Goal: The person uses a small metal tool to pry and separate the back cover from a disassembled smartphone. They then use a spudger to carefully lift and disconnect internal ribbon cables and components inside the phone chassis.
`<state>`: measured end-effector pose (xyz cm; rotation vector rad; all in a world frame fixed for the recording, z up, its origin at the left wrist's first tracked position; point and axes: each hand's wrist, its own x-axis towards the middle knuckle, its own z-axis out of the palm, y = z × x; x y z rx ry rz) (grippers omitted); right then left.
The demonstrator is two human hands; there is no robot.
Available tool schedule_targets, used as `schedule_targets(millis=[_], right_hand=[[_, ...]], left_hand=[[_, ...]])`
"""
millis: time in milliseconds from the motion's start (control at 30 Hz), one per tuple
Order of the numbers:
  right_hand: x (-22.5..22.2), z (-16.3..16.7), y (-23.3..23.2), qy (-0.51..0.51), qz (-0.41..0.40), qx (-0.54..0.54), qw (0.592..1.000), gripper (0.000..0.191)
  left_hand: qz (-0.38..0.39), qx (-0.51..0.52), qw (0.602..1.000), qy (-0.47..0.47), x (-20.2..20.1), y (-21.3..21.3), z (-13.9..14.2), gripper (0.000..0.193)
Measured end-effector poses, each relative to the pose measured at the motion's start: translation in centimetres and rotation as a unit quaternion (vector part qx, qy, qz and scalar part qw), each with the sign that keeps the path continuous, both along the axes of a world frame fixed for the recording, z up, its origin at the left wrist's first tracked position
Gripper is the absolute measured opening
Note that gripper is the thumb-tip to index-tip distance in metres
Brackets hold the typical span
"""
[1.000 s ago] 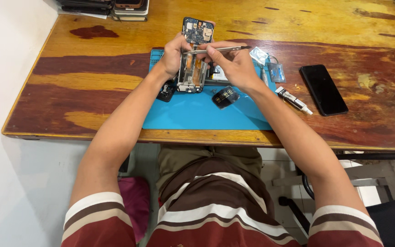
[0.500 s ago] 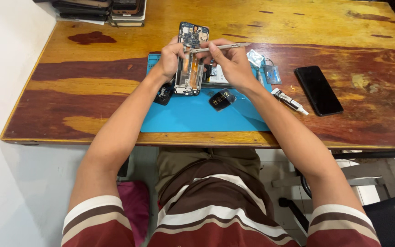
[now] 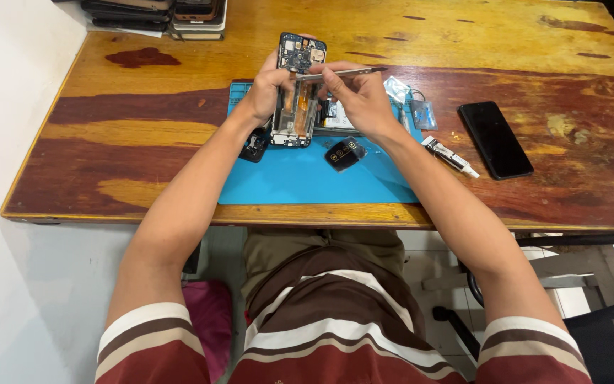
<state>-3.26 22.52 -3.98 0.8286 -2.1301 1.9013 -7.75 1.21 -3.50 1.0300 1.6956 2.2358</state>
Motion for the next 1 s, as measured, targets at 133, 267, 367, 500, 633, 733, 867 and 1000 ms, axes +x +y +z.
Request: schedule_targets(millis=[133,267,367,500,633,733,867,1000], right_hand=[[-0.2,0.0,-0.1,0.018,0.019,-0.019,0.999,0.031],[-0.2,0.1,0.0,0.013,0.018,-0.017,1.000,0.031],[-0.2,0.2,0.0,0.011,0.018,-0.018,1.000,0.030],[-0.1,-0.2,-0.2,0.014,0.020,-0.019,1.000,0.029],[0.0,-0.6,-0.6,0.000,0.018,-0.007,1.000,0.028],[0.0,-0.5,-0.8,-0.002,0.029,-0.022,0.999,0.028],[0.2,-0.1,-0.9,0.003,0.014,-0.032,0.999,0.028],[0.8,0.0,-1.1,0.012,0.016,-0.005,1.000,0.028]], left_hand=[[0.036,-0.045,0.998,0.027,-0.1,0.1,0.0,0.072],[0.000,0.006,1.000,-0.013,-0.3,0.3,-0.1,0.069],[0.006,0.007,1.000,-0.012,-0.2,0.2,-0.1,0.073],[-0.010,0.012,1.000,0.021,0.0,-0.1,0.1,0.077],[-0.068,0.069,0.995,-0.023,0.1,0.0,0.3,0.065],[-0.092,0.103,0.986,-0.093,0.2,0.2,0.3,0.056],[-0.073,0.063,0.993,-0.067,0.1,0.1,0.1,0.053],[-0.069,0.073,0.990,-0.095,0.0,0.0,-0.1,0.052]])
